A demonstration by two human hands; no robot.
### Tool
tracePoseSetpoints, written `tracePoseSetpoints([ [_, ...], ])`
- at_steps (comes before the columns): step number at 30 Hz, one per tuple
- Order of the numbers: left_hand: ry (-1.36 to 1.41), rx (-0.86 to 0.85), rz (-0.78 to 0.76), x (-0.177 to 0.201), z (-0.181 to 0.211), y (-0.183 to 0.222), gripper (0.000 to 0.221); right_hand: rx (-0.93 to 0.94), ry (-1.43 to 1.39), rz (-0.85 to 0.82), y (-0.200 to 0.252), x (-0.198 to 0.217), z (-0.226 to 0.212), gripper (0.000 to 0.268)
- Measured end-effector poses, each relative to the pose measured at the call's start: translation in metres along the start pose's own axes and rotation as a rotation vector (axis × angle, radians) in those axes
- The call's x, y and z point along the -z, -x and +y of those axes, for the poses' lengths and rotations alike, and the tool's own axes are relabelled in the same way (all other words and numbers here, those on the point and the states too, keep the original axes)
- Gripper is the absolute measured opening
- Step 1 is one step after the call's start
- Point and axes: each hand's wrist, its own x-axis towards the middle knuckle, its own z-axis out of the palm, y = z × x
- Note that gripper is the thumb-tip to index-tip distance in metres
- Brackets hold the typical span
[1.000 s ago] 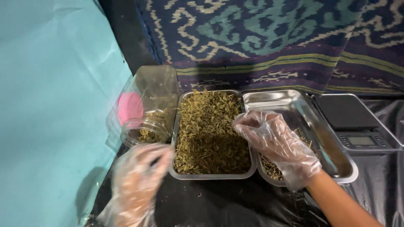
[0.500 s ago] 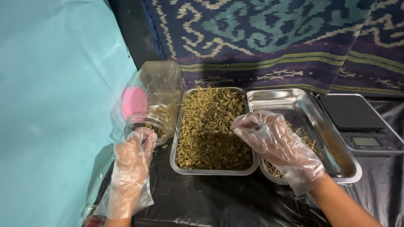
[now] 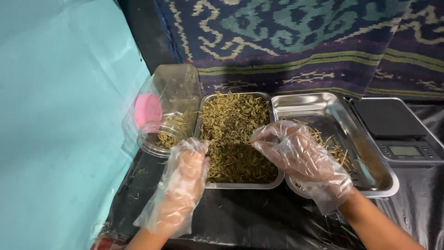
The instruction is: Manually sorting dried herbs by picking out stems and placing them in a separate tray.
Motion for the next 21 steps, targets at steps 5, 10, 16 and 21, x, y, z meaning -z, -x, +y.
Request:
tracePoseSetpoints([
  [5,0.720,-0.296,-0.733,0.052,-0.162,-0.169,0.019,-0.126,0.273,-0.030,0.006,0.005,-0.010,0.023],
  [10,0.391,-0.468,-0.630,0.027,-0.094,-0.092,0.020,-0.359,-0.045,0.036,-0.011,0.002,-0.014,0.012],
  [16,0.138,-0.400,-0.170,-0.001,-0.014,0.002,0.025,-0.237,0.019,-0.002,-0.005,0.003,-0.007,0.015],
  [21,0.357,-0.292,-0.085,-0.015,0.024,0.038,0.036,-0.301,0.165,-0.004,-0.001,0.003,-0.024,0.024],
])
